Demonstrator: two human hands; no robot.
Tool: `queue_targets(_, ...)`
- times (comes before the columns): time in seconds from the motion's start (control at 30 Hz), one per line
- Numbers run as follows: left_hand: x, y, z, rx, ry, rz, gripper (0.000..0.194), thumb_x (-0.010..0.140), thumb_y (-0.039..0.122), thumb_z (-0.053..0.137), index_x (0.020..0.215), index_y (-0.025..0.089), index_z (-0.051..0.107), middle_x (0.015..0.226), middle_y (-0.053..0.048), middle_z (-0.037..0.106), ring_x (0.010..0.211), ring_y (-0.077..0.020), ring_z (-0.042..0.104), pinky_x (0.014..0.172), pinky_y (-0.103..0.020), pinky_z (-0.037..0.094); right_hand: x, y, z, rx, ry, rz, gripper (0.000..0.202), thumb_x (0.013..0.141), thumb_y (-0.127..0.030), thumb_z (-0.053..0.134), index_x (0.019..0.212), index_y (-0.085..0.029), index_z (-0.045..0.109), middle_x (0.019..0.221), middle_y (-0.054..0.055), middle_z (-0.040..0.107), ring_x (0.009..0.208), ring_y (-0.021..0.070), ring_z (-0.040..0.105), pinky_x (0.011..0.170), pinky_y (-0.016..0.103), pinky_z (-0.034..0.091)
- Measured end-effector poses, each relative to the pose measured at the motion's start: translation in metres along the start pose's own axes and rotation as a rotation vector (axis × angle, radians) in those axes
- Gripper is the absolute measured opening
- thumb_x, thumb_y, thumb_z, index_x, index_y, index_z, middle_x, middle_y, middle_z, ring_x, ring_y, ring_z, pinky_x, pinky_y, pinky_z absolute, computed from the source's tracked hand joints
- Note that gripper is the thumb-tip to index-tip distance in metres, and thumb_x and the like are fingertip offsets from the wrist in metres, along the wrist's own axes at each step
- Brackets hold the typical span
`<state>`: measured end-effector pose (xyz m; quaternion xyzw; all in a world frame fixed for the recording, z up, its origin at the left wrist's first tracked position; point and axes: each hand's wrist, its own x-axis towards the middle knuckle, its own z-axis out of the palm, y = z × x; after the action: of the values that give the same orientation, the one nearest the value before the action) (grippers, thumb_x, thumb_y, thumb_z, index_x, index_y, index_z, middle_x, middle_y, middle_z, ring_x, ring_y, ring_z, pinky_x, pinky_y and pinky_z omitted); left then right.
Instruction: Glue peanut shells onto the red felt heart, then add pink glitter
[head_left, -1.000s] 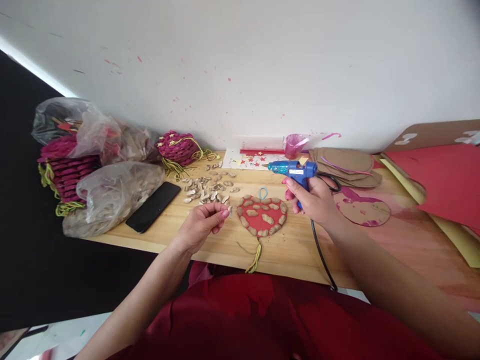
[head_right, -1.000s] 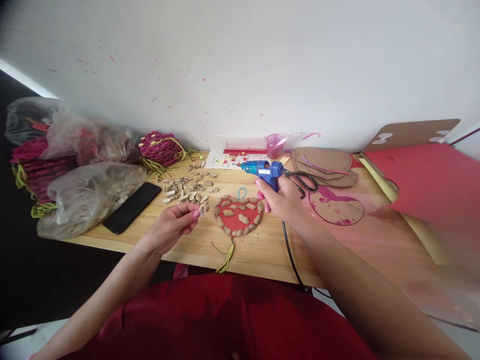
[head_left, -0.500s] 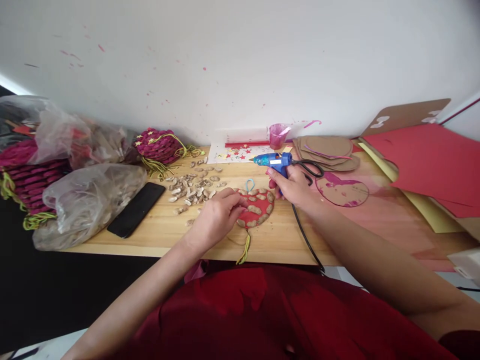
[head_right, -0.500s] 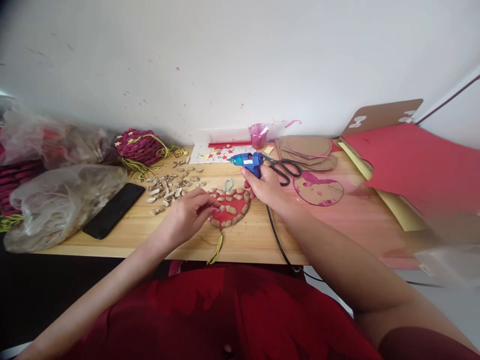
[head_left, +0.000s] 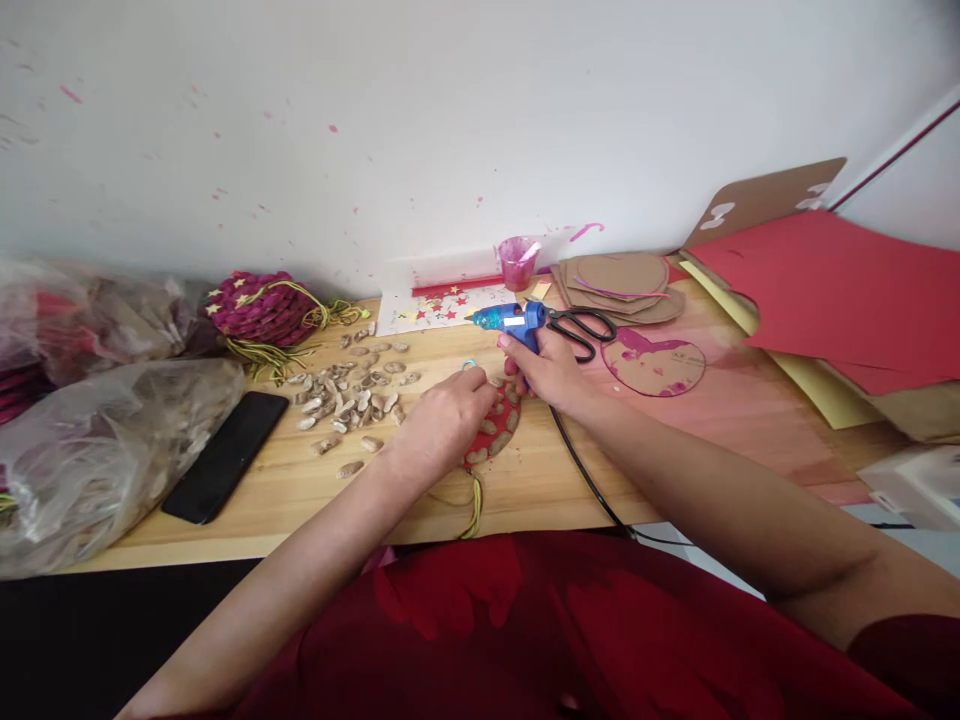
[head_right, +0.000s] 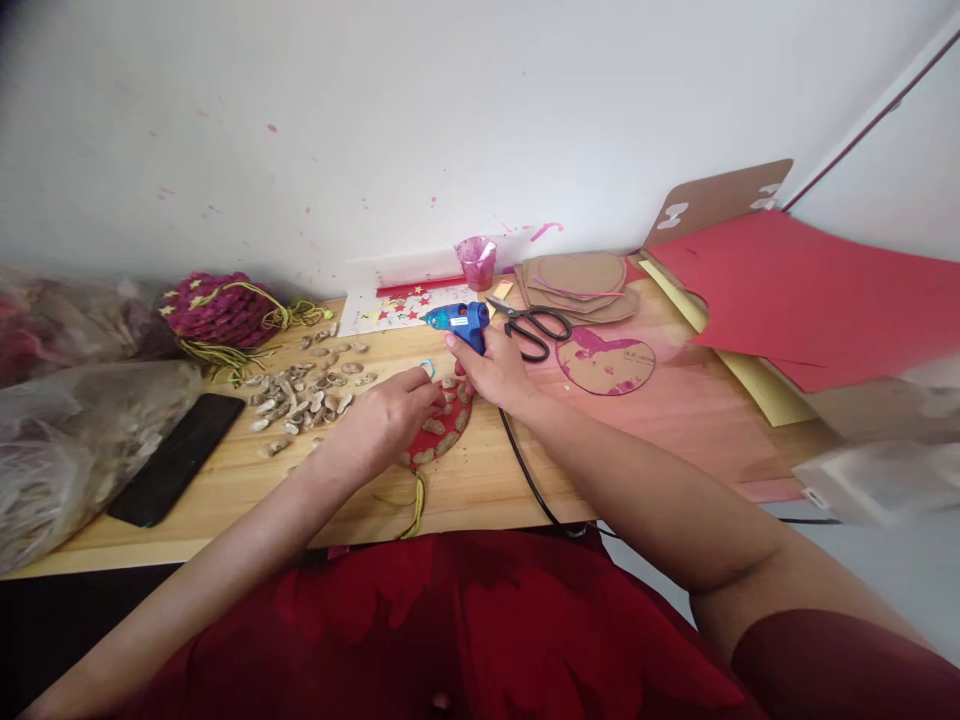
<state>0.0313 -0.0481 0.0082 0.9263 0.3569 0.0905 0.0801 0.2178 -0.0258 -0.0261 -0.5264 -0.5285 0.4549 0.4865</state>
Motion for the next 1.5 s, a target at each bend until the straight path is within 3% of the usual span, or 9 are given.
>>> queue_targets(0.7, 0.004, 0.002, 0.002, -0.025, -0.047, -0.022, 0.018, 0.092, 0.005, 0.056, 0.082, 0.019, 0.063, 0.084, -0.003, 0.051, 0.067, -0.0164, 0.047, 0.067, -0.029, 0.04, 0.002, 0.003, 0.001, 0.014, 0.006, 0.026, 0.041, 0.085, -0.06, 0.069, 0.088, -0.021, 0.057, 0.062, -0.002, 0.062, 0.037, 0.0096, 0.054, 0.033, 0.021, 0.038)
queue_targets(1.13, 0.004, 0.004, 0.003, 0.173, -0.077, 0.024, 0.018, 0.097, 0.012, 0.053, 0.097, 0.016, 0.07, 0.092, -0.007, 0.064, 0.079, -0.0194, 0.061, 0.071, -0.03, 0.046, 0.003, 0.007, 0.001, 0.026, -0.003, -0.001, 0.046, 0.083, -0.064, 0.069, 0.085, -0.019, 0.057, 0.061, -0.005, 0.061, 0.037, 0.0084, 0.054, 0.033, 0.019, 0.038)
queue_targets(1.33, -0.003, -0.016, -0.007, -0.169, 0.254, -0.11, 0.019, 0.096, 0.023, 0.057, 0.1, 0.019, 0.076, 0.093, -0.007, 0.073, 0.086, -0.0197, 0.068, 0.079, -0.03, 0.049, 0.002, 0.001, 0.0, 0.051, 0.002, -0.01, 0.05, 0.084, -0.068, 0.065, 0.085, -0.019, 0.057, 0.061, -0.004, 0.06, 0.035, 0.0082, 0.054, 0.031, 0.019, 0.034)
queue_targets(1.43, -0.001, -0.019, -0.007, -0.492, 0.261, -0.223, 0.024, 0.094, 0.035, 0.06, 0.091, 0.019, 0.078, 0.085, -0.006, 0.076, 0.079, -0.0198, 0.069, 0.074, -0.03, 0.05, 0.0, 0.0, 0.0, 0.064, 0.023, -0.044, 0.048, 0.087, -0.066, 0.061, 0.088, -0.018, 0.058, 0.065, -0.004, 0.06, 0.036, 0.0079, 0.054, 0.032, 0.019, 0.034)
queue_targets(1.5, 0.004, -0.019, -0.002, -0.739, 0.208, -0.318, 0.031, 0.09, 0.043, 0.064, 0.099, 0.017, 0.079, 0.087, -0.007, 0.078, 0.08, -0.0217, 0.071, 0.073, -0.03, 0.052, -0.003, 0.0, 0.002, 0.064, 0.049, -0.092, 0.046, 0.089, -0.065, 0.06, 0.089, -0.018, 0.059, 0.067, -0.004, 0.06, 0.038, 0.0072, 0.052, 0.035, 0.02, 0.036)
